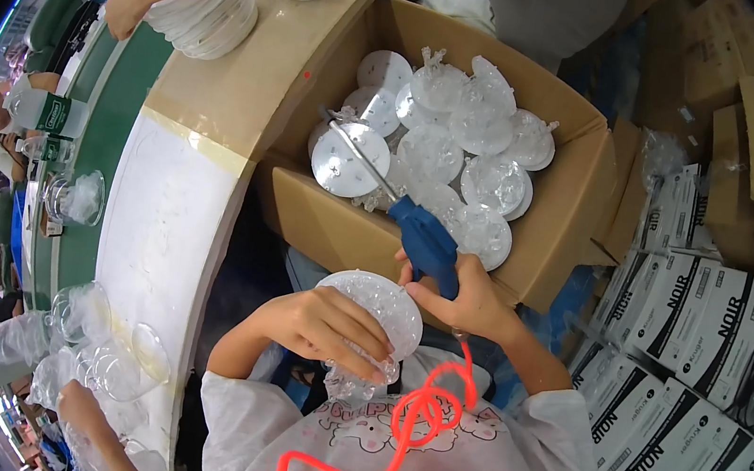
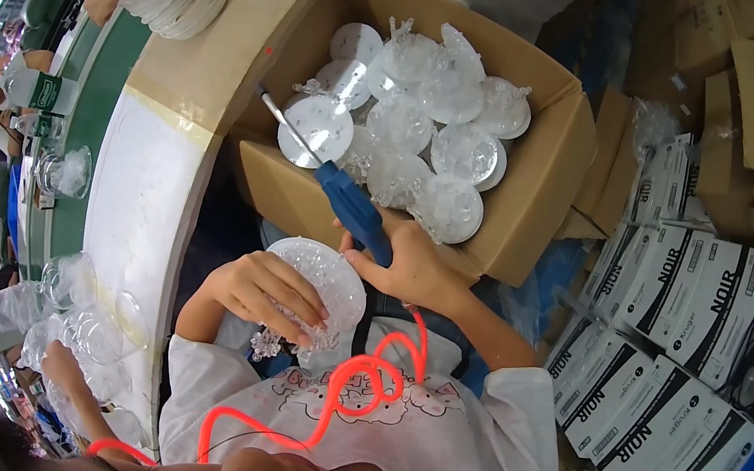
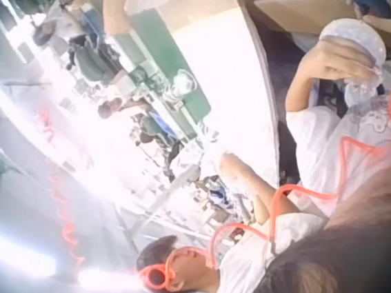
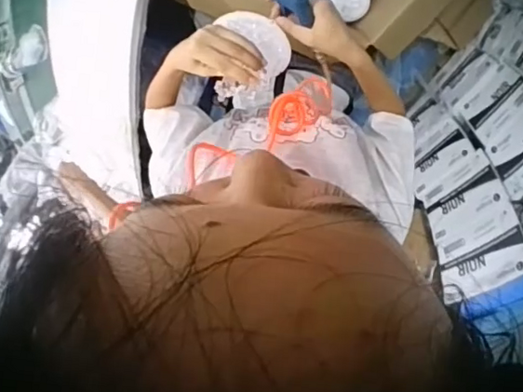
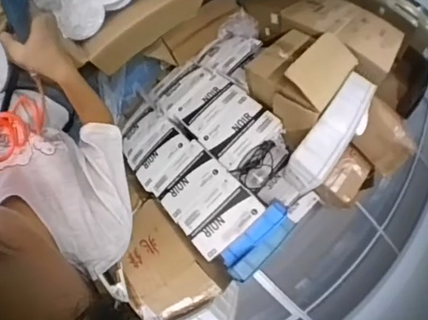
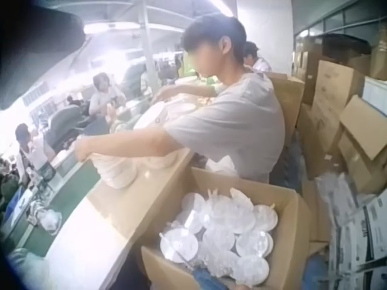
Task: Clean and assemble plastic lighting components using an air duster and scissors at a factory workbench.
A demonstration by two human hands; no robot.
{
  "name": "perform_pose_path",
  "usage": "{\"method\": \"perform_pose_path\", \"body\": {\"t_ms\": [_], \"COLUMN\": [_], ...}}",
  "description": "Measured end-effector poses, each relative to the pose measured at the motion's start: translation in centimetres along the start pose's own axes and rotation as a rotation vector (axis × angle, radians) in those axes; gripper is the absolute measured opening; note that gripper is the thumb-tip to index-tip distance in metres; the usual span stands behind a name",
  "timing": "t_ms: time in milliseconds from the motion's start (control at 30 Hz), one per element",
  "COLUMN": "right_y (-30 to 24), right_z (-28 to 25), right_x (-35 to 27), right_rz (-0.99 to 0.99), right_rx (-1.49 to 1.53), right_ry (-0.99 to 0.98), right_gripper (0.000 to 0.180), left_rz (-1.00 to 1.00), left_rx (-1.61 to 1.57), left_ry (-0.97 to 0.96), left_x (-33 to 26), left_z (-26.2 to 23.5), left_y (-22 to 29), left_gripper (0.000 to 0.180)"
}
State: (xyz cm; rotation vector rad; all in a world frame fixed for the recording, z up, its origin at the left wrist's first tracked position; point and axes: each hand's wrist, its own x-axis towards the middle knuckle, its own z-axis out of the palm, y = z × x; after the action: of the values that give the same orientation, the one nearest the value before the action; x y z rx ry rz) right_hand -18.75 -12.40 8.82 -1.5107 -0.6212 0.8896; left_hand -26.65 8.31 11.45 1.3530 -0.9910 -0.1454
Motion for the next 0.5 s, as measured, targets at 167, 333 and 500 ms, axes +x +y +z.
{"method": "perform_pose_path", "body": {"t_ms": [167, 333, 500], "right_y": [-0.7, -0.2, 1.1], "right_z": [0.3, 0.7, 0.5], "right_x": [0.1, -0.1, -0.3], "right_rz": [-0.144, -0.202, -0.142], "right_rx": [-0.311, -0.410, -0.290], "right_ry": [0.030, 0.068, 0.142], "right_gripper": [0.030, 0.029, 0.030], "left_rz": [-0.042, -0.055, -0.004], "left_rx": [0.016, 0.038, 0.101], "left_ry": [-0.039, -0.058, -0.044], "left_x": [0.0, -0.1, -0.2], "left_z": [0.1, 0.2, -0.2], "left_y": [-0.1, 0.0, 0.6], "left_gripper": [0.020, 0.021, 0.022]}}
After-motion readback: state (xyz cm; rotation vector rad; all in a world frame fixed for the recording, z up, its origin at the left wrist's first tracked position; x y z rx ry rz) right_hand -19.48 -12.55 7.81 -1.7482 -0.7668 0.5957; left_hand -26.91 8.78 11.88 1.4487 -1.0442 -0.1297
